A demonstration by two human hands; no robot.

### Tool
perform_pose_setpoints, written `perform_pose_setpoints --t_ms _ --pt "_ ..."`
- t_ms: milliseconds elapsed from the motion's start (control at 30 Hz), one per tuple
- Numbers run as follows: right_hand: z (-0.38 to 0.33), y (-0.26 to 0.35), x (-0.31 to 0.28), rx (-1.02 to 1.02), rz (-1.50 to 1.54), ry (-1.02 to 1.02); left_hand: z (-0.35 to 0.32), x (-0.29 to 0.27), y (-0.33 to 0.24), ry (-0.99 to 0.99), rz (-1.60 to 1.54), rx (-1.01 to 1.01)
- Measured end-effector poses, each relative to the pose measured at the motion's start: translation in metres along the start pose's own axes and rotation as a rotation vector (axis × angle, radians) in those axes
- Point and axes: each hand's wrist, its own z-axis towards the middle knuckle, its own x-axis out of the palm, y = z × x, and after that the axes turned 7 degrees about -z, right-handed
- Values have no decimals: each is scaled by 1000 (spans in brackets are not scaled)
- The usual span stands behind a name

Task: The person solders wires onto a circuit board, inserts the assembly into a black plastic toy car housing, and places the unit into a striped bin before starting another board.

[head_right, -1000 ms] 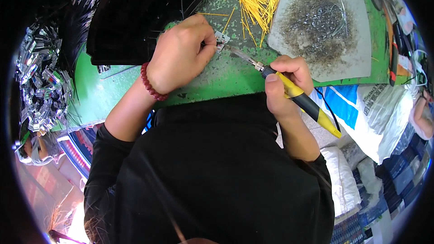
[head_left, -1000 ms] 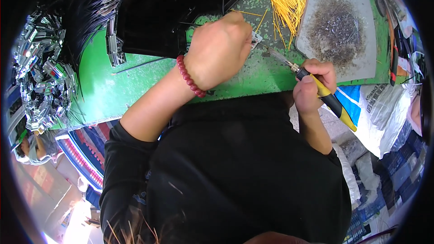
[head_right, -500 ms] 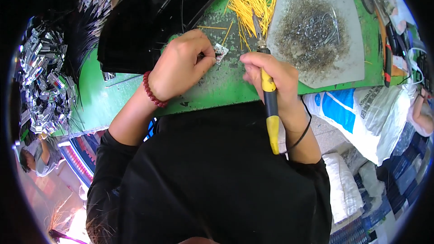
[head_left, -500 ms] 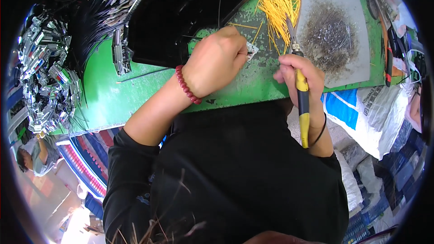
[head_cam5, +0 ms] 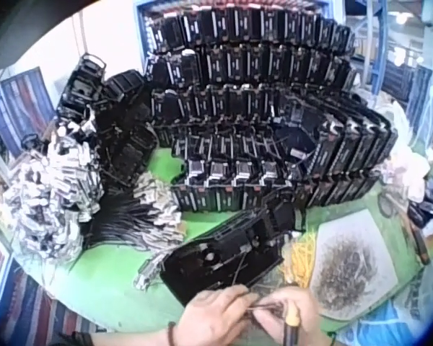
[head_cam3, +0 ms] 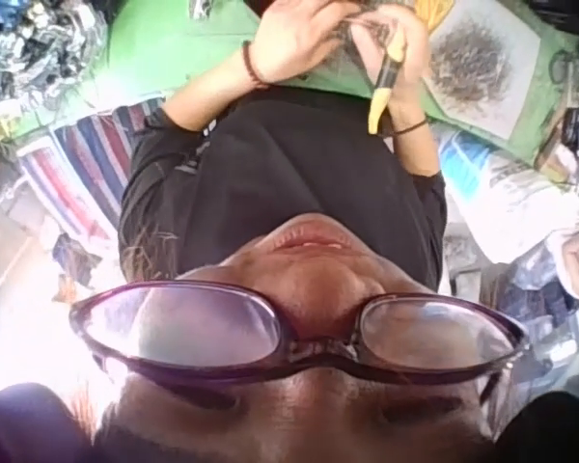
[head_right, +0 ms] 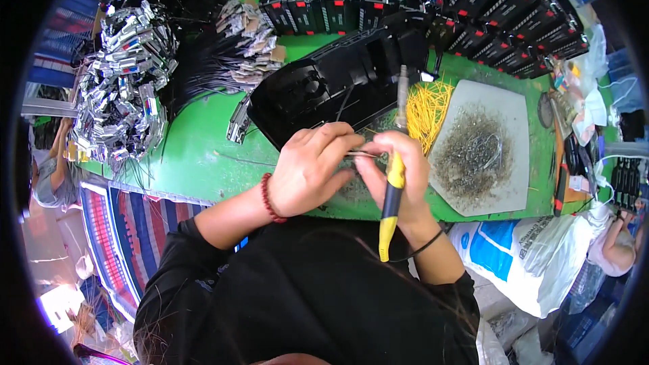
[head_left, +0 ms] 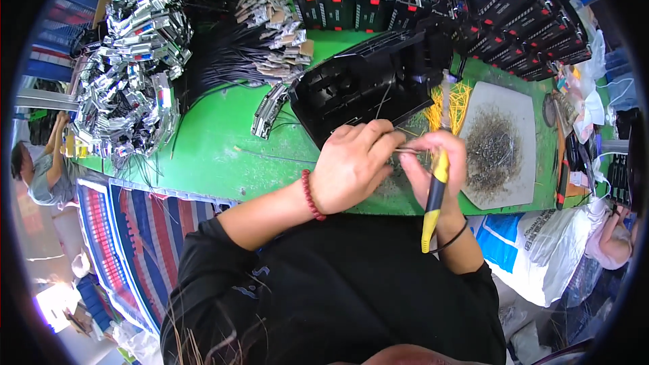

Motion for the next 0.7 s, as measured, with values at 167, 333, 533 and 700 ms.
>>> perform_pose_setpoints --t_ms 167,333,533,700 --pt "18 8 12 -20 204 -68 -2 -16 14 -95 114 72" --pt "24 6 -21 127 255 -101 0 -64 -4 7 -23 -23" --pt "-17 -10 -89 220 127 -231 29 -95 -16 241 283 129" --pt "-35 -30 -105 226 34 -582 113 -18 -2 249 83 690"
